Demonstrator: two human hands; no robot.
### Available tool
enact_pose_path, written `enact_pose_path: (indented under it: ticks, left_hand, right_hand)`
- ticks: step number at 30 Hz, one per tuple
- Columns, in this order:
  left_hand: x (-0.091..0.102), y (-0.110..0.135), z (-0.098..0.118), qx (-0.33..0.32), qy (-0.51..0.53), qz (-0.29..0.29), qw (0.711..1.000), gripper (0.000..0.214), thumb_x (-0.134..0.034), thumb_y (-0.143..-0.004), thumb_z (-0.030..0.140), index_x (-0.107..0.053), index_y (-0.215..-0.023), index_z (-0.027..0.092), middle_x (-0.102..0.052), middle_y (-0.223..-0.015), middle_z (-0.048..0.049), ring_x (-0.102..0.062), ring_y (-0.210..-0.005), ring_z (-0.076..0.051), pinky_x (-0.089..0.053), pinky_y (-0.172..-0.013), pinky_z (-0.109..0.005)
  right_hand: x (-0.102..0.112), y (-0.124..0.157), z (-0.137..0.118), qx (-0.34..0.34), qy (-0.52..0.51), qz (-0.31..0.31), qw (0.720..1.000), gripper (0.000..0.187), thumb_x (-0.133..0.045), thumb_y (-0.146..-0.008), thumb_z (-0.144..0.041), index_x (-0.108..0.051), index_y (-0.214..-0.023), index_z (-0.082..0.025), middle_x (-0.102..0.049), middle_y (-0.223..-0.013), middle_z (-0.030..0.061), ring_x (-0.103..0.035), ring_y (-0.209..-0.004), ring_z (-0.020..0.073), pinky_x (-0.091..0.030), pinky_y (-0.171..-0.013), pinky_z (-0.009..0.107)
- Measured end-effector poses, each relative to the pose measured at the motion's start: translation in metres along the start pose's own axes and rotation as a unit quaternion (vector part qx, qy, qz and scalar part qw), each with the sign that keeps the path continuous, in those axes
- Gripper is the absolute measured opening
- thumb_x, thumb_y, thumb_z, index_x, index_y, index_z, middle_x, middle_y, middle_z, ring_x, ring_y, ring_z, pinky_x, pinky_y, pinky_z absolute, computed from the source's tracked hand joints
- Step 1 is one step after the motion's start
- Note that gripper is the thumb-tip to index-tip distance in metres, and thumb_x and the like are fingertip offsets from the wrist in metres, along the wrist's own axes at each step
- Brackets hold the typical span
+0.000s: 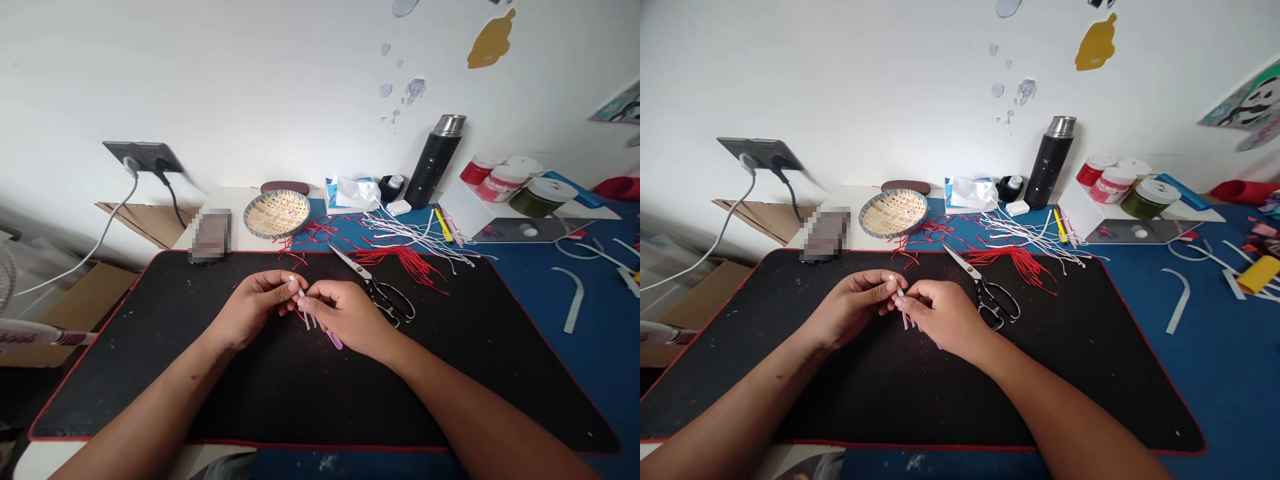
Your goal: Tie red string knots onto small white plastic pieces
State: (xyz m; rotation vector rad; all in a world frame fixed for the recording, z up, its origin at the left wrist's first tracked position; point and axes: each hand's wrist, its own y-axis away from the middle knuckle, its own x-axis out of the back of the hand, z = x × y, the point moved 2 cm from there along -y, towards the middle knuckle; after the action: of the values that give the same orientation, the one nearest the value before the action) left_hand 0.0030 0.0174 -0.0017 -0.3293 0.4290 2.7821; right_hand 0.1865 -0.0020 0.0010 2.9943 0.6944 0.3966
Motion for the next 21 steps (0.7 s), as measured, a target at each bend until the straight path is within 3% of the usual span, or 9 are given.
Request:
enact_pose_path:
  ticks: [9, 14, 21]
  left_hand:
    - [-0.0001, -0.0005, -0.002, 0.017, 0.03, -0.007, 0.999, 0.034, -0.095, -0.072, 0.043, -0.085, -0.086, 0.014, -0.068, -0.07, -0.0048, -0.055, -0.062, -0.011, -0.04, -0.056, -0.021]
    - [0.0006, 0.0, -0.0008, 0.018, 0.068, -0.01, 0.998, 0.032, -0.094, -0.073, 0.041, -0.084, -0.084, 0.013, -0.068, -0.068, -0.0044, -0.059, -0.063, -0.012, -0.041, -0.057, -0.02]
    - [-0.0015, 0.0004, 0.0012, 0.008, 0.098, -0.012, 0.995, 0.033, -0.095, -0.072, 0.039, -0.084, -0.086, 0.011, -0.066, -0.066, -0.0032, -0.062, -0.058, -0.012, -0.041, -0.054, -0.02]
  right_hand:
    - [-0.0002, 0.0001, -0.0028, -0.026, -0.045, -0.013, 0.999, 0.032, -0.062, -0.101, -0.044, -0.068, -0.084, -0.018, -0.058, -0.061, -0.0033, -0.05, -0.05, 0.0098, -0.036, -0.048, 0.022]
    - [0.0011, -0.001, -0.003, -0.048, -0.138, -0.052, 0.988, 0.035, -0.063, -0.099, -0.047, -0.068, -0.084, -0.016, -0.059, -0.061, -0.0028, -0.05, -0.05, 0.0088, -0.039, -0.048, 0.021]
    - [-0.0005, -0.0014, -0.0014, -0.074, -0.229, -0.078, 0.967, 0.032, -0.067, -0.097, -0.046, -0.071, -0.089, -0.016, -0.056, -0.058, -0.0046, -0.047, -0.046, 0.0071, -0.034, -0.044, 0.02]
